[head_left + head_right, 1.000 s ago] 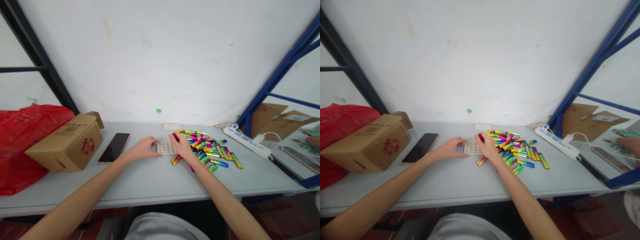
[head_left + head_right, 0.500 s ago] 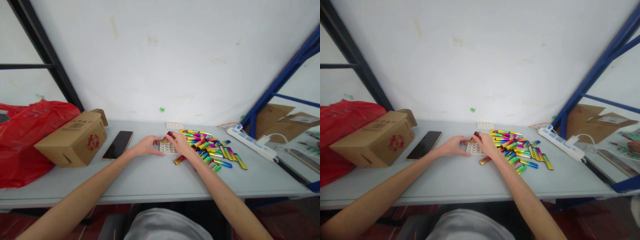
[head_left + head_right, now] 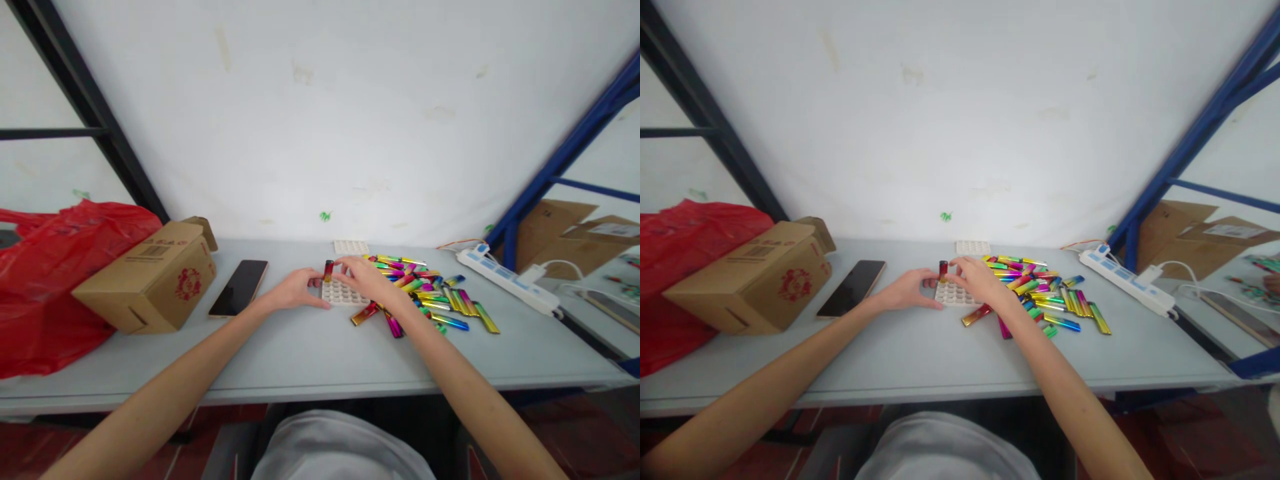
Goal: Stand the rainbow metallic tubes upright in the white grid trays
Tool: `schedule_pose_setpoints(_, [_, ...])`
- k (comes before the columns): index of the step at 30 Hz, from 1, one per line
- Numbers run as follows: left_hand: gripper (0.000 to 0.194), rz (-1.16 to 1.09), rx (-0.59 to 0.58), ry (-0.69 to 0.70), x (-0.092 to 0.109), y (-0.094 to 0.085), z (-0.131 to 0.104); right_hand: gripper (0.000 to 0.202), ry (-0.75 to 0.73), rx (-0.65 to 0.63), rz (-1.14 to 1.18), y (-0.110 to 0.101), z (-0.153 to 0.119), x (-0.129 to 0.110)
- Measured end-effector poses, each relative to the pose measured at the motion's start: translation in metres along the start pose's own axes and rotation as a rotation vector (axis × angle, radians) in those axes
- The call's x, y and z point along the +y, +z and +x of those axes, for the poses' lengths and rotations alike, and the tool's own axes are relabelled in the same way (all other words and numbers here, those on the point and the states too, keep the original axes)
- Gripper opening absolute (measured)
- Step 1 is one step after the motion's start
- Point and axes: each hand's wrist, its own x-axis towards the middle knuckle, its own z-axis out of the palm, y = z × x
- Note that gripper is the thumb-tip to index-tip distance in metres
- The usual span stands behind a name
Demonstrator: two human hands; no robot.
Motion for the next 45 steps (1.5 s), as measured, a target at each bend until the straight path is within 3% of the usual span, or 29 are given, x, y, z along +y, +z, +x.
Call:
schedule_pose_setpoints(3, [0.066, 0.006, 0.002, 0.004, 0.001, 0.0, 0.0, 0.018, -0.015, -0.004, 0.04, -0.025, -0.02, -0.002])
schedule_pose_setpoints(7, [0.067, 0.009, 0.007, 0.005, 0.001, 0.0, 0.0, 0.012, -0.075, -0.127, 0.043, -0.048, -0.056, -0.007])
schedule_pose_setpoints(11, [0.068, 0.012, -0.002, 0.002, 0.0, 0.0, 0.001, 0.017, -0.108, -0.248, -0.011, -0.048, -0.087, -0.011])
schedule_pose_setpoints(15, [0.07, 0.011, -0.005, -0.002, 0.0, 0.0, 0.001, 0.02, -0.134, -0.207, -0.145, -0.037, -0.096, -0.01])
schedule_pose_setpoints(20, [0.069, 0.02, -0.003, -0.006, 0.001, 0.0, 0.001, 0.023, -0.131, -0.08, -0.037, -0.035, -0.089, -0.013])
schedule_pose_setpoints(27, [0.071, 0.007, -0.004, -0.006, 0.003, -0.001, 0.0, 0.038, 0.11, 0.13, 0.344, -0.045, -0.057, -0.017])
schedule_pose_setpoints(33, [0.066, 0.024, -0.001, 0.001, 0.003, -0.002, -0.001, 0.045, 0.282, 0.381, 0.666, -0.026, -0.003, -0.001])
schedule_pose_setpoints(37, [0.063, 0.034, 0.004, 0.0, 0.001, -0.001, -0.001, 0.046, 0.303, 0.496, 0.752, -0.014, 0.014, -0.002])
schedule_pose_setpoints(39, [0.061, 0.036, 0.009, 0.002, 0.001, -0.001, -0.001, 0.049, 0.313, 0.487, 0.85, -0.007, 0.014, -0.007])
schedule_pose_setpoints(45, [0.064, 0.042, 0.013, 0.002, 0.001, -0.001, -0.001, 0.052, 0.374, 0.266, 1.103, 0.005, 0.001, -0.02])
